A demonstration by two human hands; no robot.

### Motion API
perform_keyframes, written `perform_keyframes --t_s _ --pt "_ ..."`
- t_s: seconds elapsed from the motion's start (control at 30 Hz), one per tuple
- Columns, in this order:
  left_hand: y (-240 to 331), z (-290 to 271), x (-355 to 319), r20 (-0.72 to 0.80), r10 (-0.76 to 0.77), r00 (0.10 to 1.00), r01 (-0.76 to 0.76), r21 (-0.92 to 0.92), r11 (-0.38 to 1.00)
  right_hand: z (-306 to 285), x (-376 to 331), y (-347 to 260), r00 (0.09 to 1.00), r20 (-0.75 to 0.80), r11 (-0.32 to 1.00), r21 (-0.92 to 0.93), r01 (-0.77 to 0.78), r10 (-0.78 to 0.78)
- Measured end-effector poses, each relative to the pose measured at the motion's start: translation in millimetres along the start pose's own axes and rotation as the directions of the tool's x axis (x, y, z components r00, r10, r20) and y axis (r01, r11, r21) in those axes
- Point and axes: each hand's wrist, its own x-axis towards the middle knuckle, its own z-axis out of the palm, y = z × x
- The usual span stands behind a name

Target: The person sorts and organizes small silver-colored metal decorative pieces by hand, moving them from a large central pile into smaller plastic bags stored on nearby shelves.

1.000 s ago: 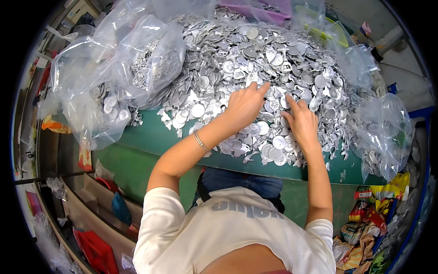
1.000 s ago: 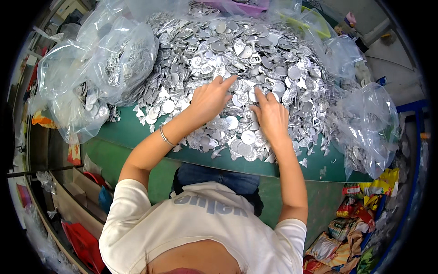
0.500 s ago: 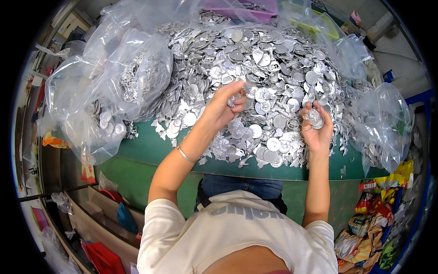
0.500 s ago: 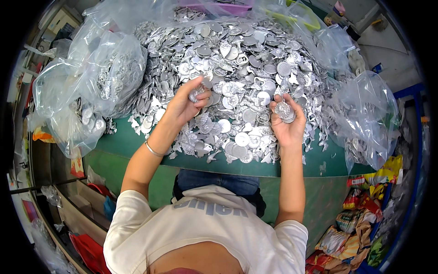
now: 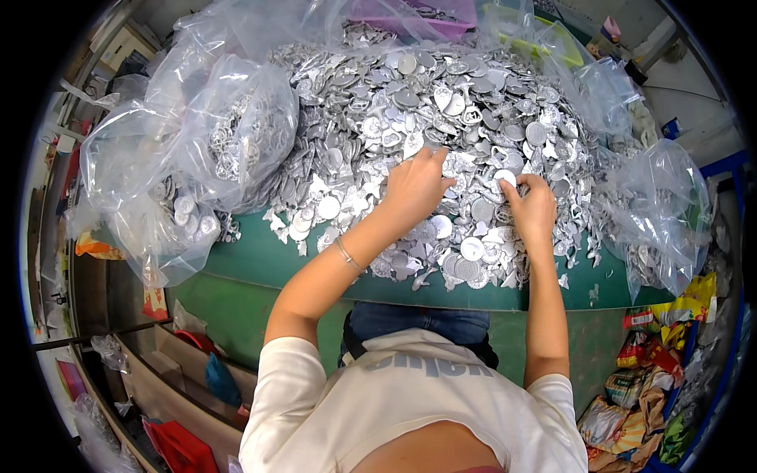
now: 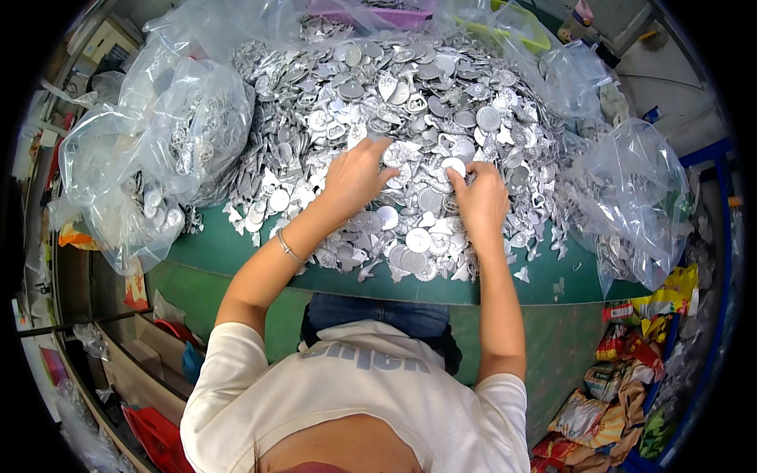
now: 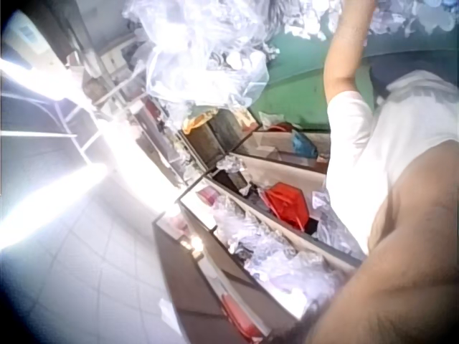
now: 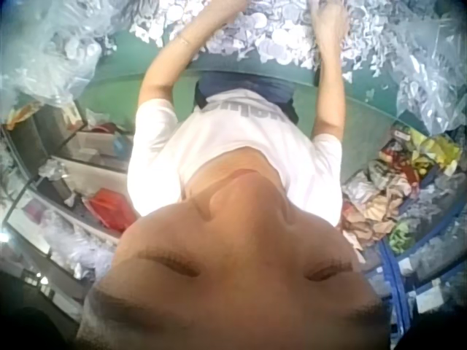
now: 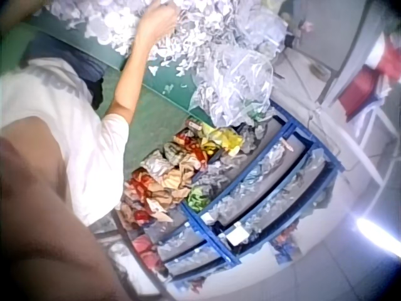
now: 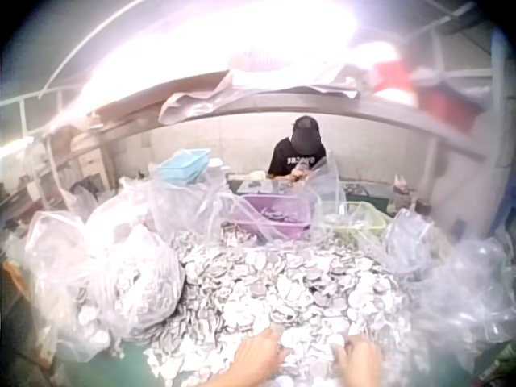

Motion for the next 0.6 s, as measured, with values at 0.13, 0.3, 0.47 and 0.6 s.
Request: perform_keyframes --t_s 0.13,0.3,0.47,0.6 --pt "0.5 -2.6 7.0 0.000 -0.012 1.000 0.012 -0.031 0.999 2.2 5.8 20.6 0.992 -0.109 0.867 0.486 0.110 -0.065" --pt "-11.6 0.4 7.0 -0.005 -0.164 0.986 0.122 -0.648 0.752 -22.6 -5.0 30.7 0.913 0.405 -0.340 0.865 -0.368 0.041" --pt "-23.5 -17.6 -2.3 0.331 -0.267 0.905 0.302 -0.942 -0.143 -28.9 -15.1 37.2 0.882 0.471 -0.344 0.823 -0.452 -0.033" --pt "-2.6 -37.7 -16.9 0.442 -0.284 0.851 0.416 -0.897 -0.150 -24.4 -23.3 17.5 0.990 0.141 0.778 0.623 -0.089 0.000"
